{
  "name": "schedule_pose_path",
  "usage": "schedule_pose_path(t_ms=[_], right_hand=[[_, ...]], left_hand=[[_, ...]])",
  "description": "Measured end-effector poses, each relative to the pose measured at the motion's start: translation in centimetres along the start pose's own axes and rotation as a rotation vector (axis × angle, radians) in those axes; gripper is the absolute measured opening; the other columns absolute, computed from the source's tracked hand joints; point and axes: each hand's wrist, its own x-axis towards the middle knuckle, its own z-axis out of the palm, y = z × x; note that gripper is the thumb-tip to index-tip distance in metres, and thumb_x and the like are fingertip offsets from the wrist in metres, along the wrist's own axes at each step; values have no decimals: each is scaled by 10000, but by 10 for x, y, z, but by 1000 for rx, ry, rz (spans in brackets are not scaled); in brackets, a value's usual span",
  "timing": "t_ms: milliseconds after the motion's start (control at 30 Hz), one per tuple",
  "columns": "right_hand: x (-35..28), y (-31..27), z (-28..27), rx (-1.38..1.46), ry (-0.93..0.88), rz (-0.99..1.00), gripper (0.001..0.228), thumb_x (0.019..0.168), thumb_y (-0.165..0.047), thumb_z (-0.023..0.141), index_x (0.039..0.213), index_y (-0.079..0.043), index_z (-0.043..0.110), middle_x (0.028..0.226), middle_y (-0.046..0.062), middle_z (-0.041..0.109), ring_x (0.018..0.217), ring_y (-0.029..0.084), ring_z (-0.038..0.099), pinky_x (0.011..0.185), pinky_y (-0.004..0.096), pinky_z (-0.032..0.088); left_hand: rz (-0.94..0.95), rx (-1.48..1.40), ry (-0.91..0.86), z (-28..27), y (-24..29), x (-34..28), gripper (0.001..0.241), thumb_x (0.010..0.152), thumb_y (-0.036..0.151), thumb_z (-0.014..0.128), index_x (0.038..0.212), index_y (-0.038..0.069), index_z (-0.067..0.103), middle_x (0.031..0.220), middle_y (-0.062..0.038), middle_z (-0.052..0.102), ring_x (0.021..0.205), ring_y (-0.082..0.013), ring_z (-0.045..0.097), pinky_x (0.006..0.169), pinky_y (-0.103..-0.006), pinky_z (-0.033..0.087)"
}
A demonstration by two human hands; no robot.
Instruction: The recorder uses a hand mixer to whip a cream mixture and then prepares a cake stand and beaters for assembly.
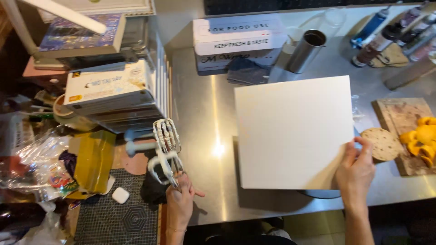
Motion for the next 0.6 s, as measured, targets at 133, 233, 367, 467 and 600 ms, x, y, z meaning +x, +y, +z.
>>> schedule_pose_path(t_ms=[133,233,367,467,600], right_hand=[[55,138,8,-275,127,-81,214,1147,-226,557,1186,-41,657,985,268,701,881,493,652,749,577,491],[58,161,29,-414,123,-59,207,1117,-223,577,1148,-32,651,1125,244,660,965,457,661,790,559,507],[45,105,3,-531,182,-140,278,1020,-242,622,1191,-27,665,1228,209,606,1037,427,640,833,531,502],[27,73,-37,-466,333,-346,369,979,-265,634,1269,-38,654,1321,196,628,1195,390,586,933,502,463],[-26,77,-63,745,-643,60,427,1077,-346,394,1155,-27,667,1067,99,710,999,193,643,881,353,527]], left_hand=[[-69,-97,-159,51,63,-26,544,1096,396,339,683,43,365,605,-4,307,431,-108,385,440,-325,602],[48,-154,-275,107,61,-45,494,1081,381,342,704,62,349,600,0,335,442,-102,392,439,-323,588],[-35,-221,-342,181,66,-70,427,1054,386,336,762,82,409,620,17,298,437,-95,346,403,-317,535],[-76,-235,-369,240,72,-94,537,1107,420,310,715,61,385,625,0,365,494,-111,437,552,-346,644],[207,-116,-297,316,104,-133,464,1093,400,322,1017,20,576,1047,-81,645,966,-198,627,925,-349,499]])
